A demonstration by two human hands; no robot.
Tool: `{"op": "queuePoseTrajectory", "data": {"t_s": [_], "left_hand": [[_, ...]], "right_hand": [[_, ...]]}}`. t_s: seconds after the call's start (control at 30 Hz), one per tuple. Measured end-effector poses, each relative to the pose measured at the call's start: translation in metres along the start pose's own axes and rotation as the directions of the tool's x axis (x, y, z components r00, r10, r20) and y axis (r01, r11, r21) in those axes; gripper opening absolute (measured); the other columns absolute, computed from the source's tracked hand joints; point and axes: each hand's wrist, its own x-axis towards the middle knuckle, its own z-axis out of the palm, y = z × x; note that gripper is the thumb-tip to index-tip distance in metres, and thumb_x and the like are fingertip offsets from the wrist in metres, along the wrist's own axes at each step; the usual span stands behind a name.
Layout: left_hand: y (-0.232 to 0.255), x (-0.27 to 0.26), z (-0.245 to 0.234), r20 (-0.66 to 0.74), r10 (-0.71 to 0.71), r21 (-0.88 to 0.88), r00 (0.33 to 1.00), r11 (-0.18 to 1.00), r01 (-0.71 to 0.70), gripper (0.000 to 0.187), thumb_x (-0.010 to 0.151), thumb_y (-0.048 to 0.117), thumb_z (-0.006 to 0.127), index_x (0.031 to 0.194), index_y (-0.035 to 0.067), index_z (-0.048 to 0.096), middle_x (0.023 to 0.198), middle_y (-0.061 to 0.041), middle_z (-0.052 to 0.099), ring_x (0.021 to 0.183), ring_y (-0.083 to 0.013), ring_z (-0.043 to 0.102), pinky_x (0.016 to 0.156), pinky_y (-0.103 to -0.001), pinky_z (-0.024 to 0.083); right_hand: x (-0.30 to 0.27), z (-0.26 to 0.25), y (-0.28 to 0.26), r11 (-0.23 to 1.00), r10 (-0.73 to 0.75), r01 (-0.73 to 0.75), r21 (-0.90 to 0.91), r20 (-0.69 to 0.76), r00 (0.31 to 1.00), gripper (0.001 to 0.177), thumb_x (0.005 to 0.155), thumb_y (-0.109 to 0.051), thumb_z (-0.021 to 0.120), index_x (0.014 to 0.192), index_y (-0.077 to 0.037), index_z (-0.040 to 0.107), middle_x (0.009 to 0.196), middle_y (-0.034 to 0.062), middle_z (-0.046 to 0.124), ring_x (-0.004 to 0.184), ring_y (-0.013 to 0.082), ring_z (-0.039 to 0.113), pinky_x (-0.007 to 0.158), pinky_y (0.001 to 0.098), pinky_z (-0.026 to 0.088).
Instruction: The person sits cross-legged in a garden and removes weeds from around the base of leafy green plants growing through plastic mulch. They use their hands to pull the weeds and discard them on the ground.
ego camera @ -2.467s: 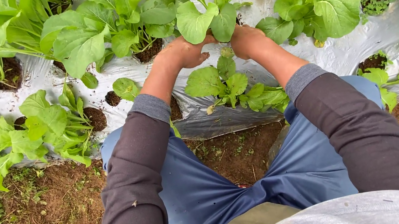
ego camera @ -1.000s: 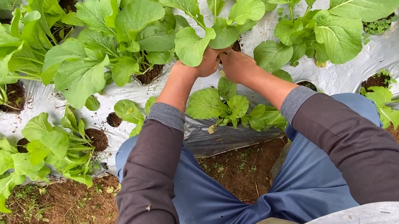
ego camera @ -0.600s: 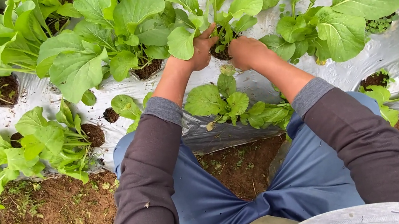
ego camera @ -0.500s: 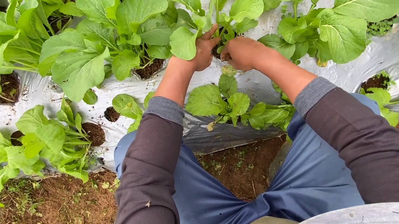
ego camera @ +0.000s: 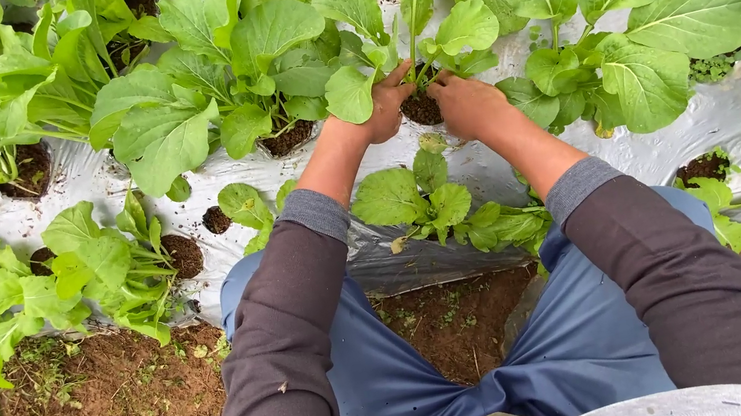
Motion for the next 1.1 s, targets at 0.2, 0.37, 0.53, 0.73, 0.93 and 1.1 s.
{"op": "queuePoseTrajectory", "data": {"t_s": [0.2, 0.37, 0.53, 0.73, 0.93, 1.1], "left_hand": [[-0.001, 0.001, 0.005, -0.007, 0.007, -0.009, 1.0, 1.0, -0.007, 0.062, 0.089, 0.027, 0.066, 0.15, 0.03, 0.058, 0.174, 0.008, 0.018, 0.135, -0.0448, 0.057, 0.112, -0.063, 0.045], [-0.001, -0.004, 0.002, -0.055, 0.008, -0.028, 0.998, 1.0, -0.009, 0.061, 0.087, 0.025, 0.069, 0.148, 0.031, 0.06, 0.173, 0.009, 0.019, 0.134, -0.041, 0.059, 0.112, -0.059, 0.047], [-0.013, 0.008, 0.028, -0.097, 0.023, -0.055, 0.995, 0.998, -0.029, 0.061, 0.086, 0.025, 0.069, 0.146, 0.029, 0.06, 0.172, 0.006, 0.025, 0.133, -0.0412, 0.059, 0.112, -0.058, 0.048], [-0.004, -0.007, -0.001, -0.116, 0.025, -0.158, 0.993, 0.986, -0.044, 0.066, 0.089, 0.015, 0.067, 0.153, 0.023, 0.05, 0.171, -0.001, 0.028, 0.134, -0.039, 0.059, 0.113, -0.054, 0.05], [-0.005, -0.012, -0.009, -0.059, 0.014, -0.208, 0.998, 0.978, -0.027, 0.075, 0.09, 0.013, 0.067, 0.16, 0.021, 0.04, 0.172, -0.002, 0.026, 0.136, -0.0372, 0.058, 0.113, -0.049, 0.052], [-0.01, -0.019, -0.016, -0.006, 0.011, -0.286, 1.0, 0.958, -0.012, 0.074, 0.092, 0.009, 0.064, 0.161, 0.017, 0.04, 0.172, -0.005, 0.024, 0.139, -0.0396, 0.055, 0.116, -0.05, 0.049]], "right_hand": [[-0.008, -0.008, 0.008, 0.992, 0.044, -0.031, 0.125, -0.105, 0.994, 0.043, 0.098, -0.008, 0.066, 0.14, -0.001, 0.062, 0.136, 0.0261, 0.057, 0.103, 0.0536, 0.07, 0.078, 0.0629, 0.064], [-0.016, -0.033, -0.018, 0.983, 0.107, -0.073, 0.168, -0.204, 0.973, 0.031, 0.087, -0.007, 0.08, 0.117, -0.005, 0.074, 0.123, 0.0173, 0.062, 0.097, 0.0525, 0.072, 0.079, 0.0624, 0.062], [-0.026, -0.028, -0.051, 0.986, -0.052, 0.081, 0.143, -0.193, 0.98, 0.021, 0.088, -0.006, 0.078, 0.109, -0.005, 0.078, 0.11, 0.0175, 0.07, 0.097, 0.0445, 0.074, 0.081, 0.0554, 0.063], [-0.012, -0.007, -0.031, 0.997, -0.075, 0.072, -0.022, -0.301, 0.951, 0.022, 0.101, -0.008, 0.069, 0.12, 0.001, 0.073, 0.121, 0.0243, 0.065, 0.097, 0.0422, 0.074, 0.079, 0.0535, 0.065], [0.009, 0.005, -0.014, 0.998, -0.04, 0.025, -0.063, -0.266, 0.963, 0.026, 0.105, -0.006, 0.067, 0.128, 0.004, 0.068, 0.136, 0.0281, 0.058, 0.104, 0.0446, 0.073, 0.079, 0.058, 0.067], [0.019, 0.013, -0.01, 0.996, -0.055, 0.033, -0.085, -0.274, 0.96, 0.019, 0.105, -0.003, 0.066, 0.121, 0.006, 0.072, 0.136, 0.0289, 0.059, 0.103, 0.0435, 0.074, 0.079, 0.0566, 0.068]]}}
